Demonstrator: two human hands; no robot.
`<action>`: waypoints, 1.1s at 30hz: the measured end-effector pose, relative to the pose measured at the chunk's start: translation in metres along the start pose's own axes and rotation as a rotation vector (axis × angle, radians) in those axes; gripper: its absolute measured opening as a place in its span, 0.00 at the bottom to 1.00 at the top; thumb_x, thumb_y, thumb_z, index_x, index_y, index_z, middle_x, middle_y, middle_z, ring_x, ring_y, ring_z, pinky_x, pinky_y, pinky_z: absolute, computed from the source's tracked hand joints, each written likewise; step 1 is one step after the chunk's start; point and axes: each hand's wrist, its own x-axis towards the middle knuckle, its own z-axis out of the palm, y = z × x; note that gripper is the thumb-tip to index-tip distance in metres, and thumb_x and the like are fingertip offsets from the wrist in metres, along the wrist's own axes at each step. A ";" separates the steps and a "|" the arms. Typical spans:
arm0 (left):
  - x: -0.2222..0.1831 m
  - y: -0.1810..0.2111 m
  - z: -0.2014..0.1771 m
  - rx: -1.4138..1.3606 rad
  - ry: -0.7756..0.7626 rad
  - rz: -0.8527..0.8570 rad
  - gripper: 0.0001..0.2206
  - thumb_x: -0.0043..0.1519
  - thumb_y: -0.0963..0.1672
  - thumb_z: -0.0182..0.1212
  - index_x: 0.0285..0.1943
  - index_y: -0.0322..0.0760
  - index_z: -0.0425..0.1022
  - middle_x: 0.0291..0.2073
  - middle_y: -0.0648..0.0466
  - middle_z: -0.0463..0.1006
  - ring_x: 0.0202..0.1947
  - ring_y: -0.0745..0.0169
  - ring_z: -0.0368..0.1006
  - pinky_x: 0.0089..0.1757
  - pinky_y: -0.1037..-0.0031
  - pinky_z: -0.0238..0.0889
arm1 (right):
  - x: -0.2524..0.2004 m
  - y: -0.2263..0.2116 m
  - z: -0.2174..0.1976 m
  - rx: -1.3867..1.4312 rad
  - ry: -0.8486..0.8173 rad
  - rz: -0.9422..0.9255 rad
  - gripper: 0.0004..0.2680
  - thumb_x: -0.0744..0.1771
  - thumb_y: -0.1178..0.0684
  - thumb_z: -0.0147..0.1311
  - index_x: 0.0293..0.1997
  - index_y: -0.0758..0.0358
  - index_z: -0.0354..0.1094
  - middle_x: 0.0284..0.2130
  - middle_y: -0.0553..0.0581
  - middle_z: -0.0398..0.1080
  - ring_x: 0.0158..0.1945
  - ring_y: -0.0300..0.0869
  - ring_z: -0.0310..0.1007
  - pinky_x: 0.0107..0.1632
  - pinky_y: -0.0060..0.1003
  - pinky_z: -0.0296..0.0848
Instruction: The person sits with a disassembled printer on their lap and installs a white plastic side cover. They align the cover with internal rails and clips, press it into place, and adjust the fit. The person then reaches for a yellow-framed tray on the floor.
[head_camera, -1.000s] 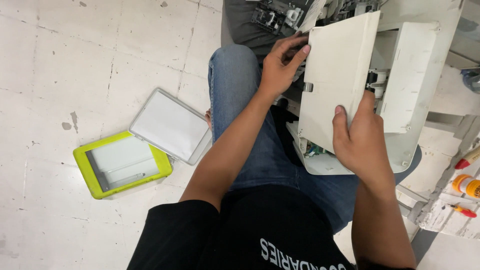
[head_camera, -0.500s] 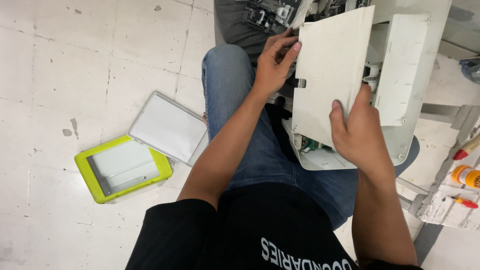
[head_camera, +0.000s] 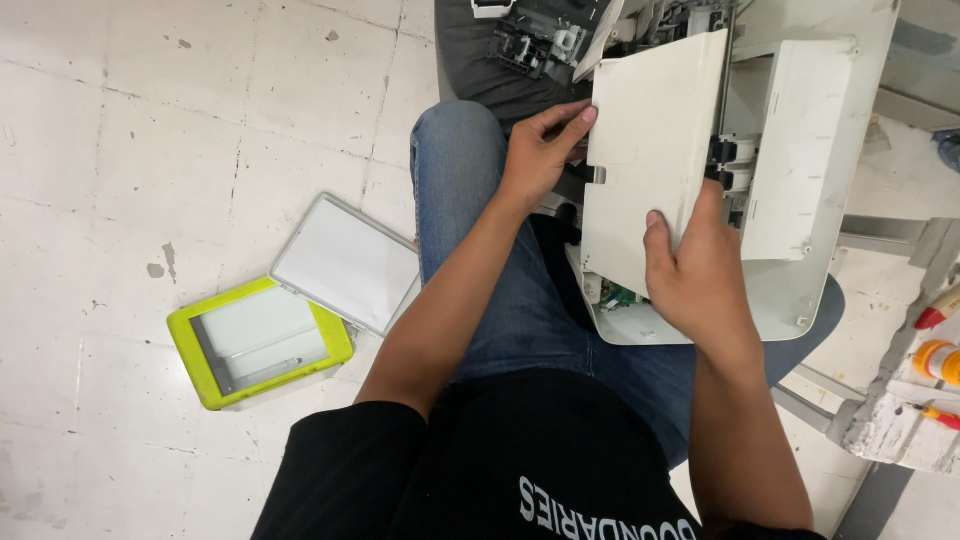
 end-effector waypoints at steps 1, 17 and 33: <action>-0.001 0.003 0.000 -0.010 0.006 -0.017 0.22 0.57 0.49 0.69 0.56 0.32 0.81 0.43 0.47 0.84 0.44 0.62 0.79 0.42 0.71 0.82 | 0.000 -0.001 0.002 -0.010 0.011 -0.045 0.13 0.71 0.53 0.43 0.60 0.71 0.54 0.50 0.69 0.71 0.50 0.66 0.71 0.48 0.55 0.67; -0.006 -0.010 0.002 0.228 -0.035 -0.096 0.23 0.66 0.52 0.56 0.66 0.37 0.73 0.50 0.51 0.80 0.47 0.59 0.78 0.35 0.67 0.83 | -0.067 0.046 0.057 0.344 0.195 -0.174 0.25 0.69 0.50 0.51 0.72 0.76 0.49 0.68 0.72 0.60 0.71 0.60 0.61 0.68 0.49 0.64; -0.037 -0.051 -0.008 0.156 0.155 0.143 0.17 0.67 0.44 0.63 0.61 0.29 0.77 0.46 0.47 0.83 0.45 0.62 0.78 0.46 0.72 0.75 | -0.024 0.094 0.071 0.258 0.358 -0.609 0.13 0.68 0.61 0.52 0.59 0.76 0.67 0.47 0.66 0.77 0.42 0.51 0.80 0.45 0.40 0.79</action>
